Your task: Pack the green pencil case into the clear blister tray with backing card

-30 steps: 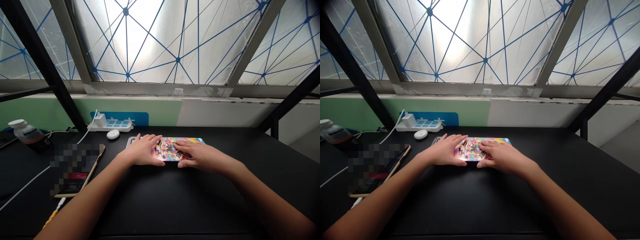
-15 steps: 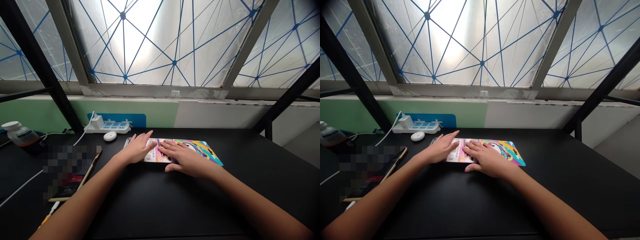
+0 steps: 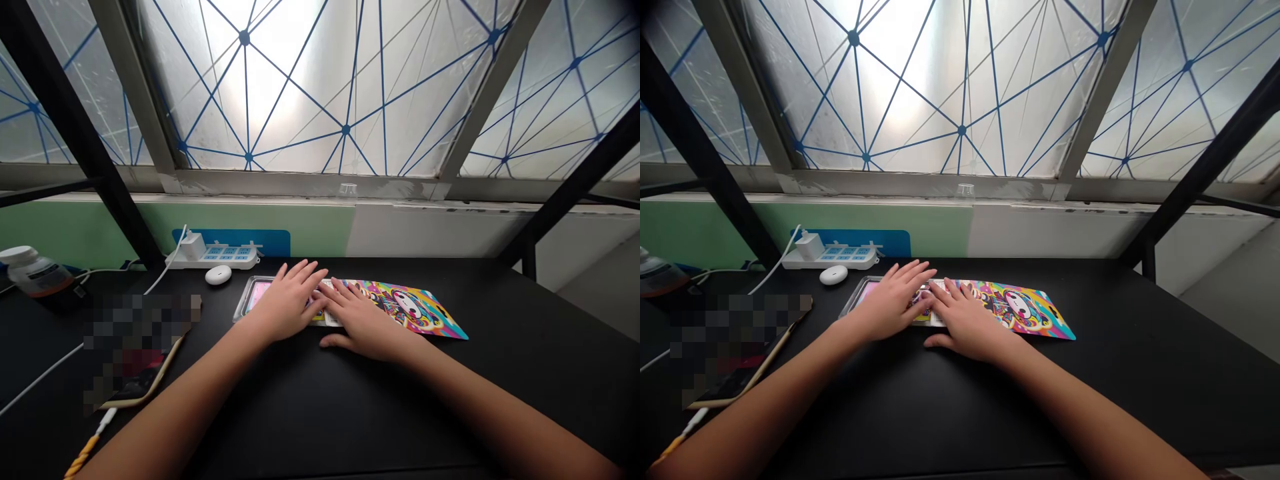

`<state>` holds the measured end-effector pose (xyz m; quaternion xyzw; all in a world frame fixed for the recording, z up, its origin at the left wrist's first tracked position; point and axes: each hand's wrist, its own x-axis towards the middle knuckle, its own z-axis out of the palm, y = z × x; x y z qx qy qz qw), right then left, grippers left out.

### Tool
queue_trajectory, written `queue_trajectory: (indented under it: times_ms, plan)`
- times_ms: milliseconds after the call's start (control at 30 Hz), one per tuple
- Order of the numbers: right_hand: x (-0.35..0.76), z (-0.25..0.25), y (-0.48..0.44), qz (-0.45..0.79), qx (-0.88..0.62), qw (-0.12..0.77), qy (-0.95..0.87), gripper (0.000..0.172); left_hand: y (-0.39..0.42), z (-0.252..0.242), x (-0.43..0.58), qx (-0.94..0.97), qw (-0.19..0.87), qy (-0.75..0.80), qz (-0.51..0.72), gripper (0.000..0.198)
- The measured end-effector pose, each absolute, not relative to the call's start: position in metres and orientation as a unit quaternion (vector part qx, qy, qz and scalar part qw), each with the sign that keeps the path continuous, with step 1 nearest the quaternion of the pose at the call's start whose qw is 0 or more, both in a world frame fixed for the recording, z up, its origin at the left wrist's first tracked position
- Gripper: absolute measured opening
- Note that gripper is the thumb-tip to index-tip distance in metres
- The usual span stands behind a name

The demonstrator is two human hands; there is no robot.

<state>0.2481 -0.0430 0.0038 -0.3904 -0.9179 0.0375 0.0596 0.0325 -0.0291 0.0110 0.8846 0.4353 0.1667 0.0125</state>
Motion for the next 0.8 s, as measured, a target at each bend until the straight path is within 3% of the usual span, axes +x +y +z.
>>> queue_trajectory:
  times_ms: [167,367,533,633,800]
  plan:
    - [0.253,-0.004,-0.034,0.026,-0.367,0.086,-0.926,0.083,-0.025,0.002,0.037,0.862,0.096,0.489,0.091,0.079]
    - [0.28,-0.008,-0.028,0.022,-0.366,0.079,-0.927,0.066,-0.014,0.006,0.023,0.858,0.108,0.5,0.052,0.08]
    - [0.337,-0.011,-0.029,0.004,-0.405,0.101,-0.909,0.072,-0.011,0.006,0.013,0.858,0.111,0.497,0.063,0.079]
    - [0.354,-0.001,-0.042,-0.064,-0.431,0.153,-0.887,0.065,-0.009,0.004,0.011,0.852,0.107,0.506,0.08,0.077]
    - [0.301,0.01,-0.102,-0.129,-0.315,0.184,-0.922,0.047,-0.006,-0.001,0.02,0.843,0.084,0.52,0.108,0.072]
